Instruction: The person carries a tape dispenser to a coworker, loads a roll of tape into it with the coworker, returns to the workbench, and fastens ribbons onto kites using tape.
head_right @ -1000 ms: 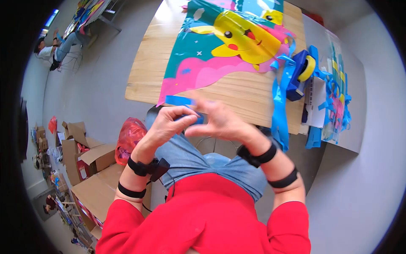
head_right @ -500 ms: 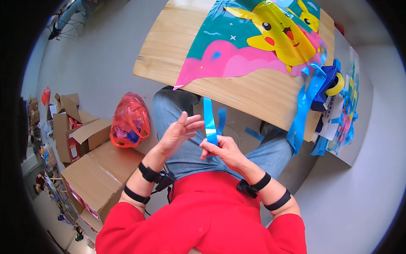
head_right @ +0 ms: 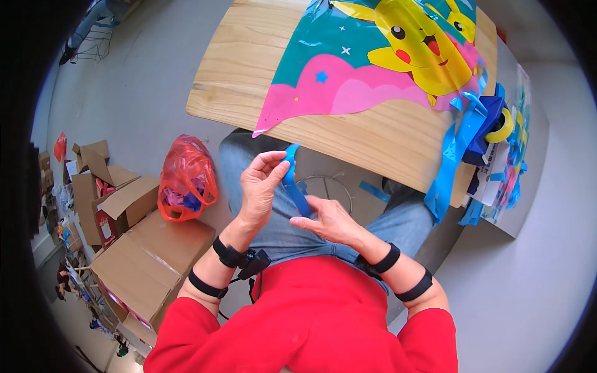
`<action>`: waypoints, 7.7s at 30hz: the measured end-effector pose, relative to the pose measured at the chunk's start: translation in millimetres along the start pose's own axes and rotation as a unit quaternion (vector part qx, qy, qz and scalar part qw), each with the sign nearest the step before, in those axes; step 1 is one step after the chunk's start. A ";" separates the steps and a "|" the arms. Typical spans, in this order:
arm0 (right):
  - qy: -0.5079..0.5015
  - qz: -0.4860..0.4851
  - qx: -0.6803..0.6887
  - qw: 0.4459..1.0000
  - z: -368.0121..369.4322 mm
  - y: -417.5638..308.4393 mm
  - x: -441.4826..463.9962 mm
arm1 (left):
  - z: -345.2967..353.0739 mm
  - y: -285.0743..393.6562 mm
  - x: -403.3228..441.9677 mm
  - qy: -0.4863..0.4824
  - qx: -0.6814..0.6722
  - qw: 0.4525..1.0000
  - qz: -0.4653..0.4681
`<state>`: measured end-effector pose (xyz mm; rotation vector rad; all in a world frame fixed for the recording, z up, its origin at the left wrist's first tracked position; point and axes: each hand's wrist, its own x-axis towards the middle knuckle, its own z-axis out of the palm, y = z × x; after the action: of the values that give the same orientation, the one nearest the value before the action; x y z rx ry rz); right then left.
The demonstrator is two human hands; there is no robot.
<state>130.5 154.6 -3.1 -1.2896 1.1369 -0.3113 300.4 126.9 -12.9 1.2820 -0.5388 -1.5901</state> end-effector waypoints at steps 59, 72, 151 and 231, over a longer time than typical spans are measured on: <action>0.115 0.005 0.163 0.980 -20.4 -35.5 51.1 | -12.4 8.4 17.4 -0.039 0.064 0.997 -0.032; 0.386 -0.079 0.379 0.837 -140.2 39.8 -87.5 | -137.5 107.4 13.4 0.182 -0.103 0.961 0.181; 0.567 0.118 -0.156 0.800 -499.3 155.6 -182.0 | 105.7 0.4 -33.2 -0.161 0.355 0.913 0.124; 0.155 0.123 0.317 0.927 -25.2 31.3 38.9 | 7.3 -45.9 -30.0 -0.221 0.050 0.928 -0.295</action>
<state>116.4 121.0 -45.5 -0.5280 1.3041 -0.6504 273.7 170.8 -33.5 1.2268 -0.5395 -2.4157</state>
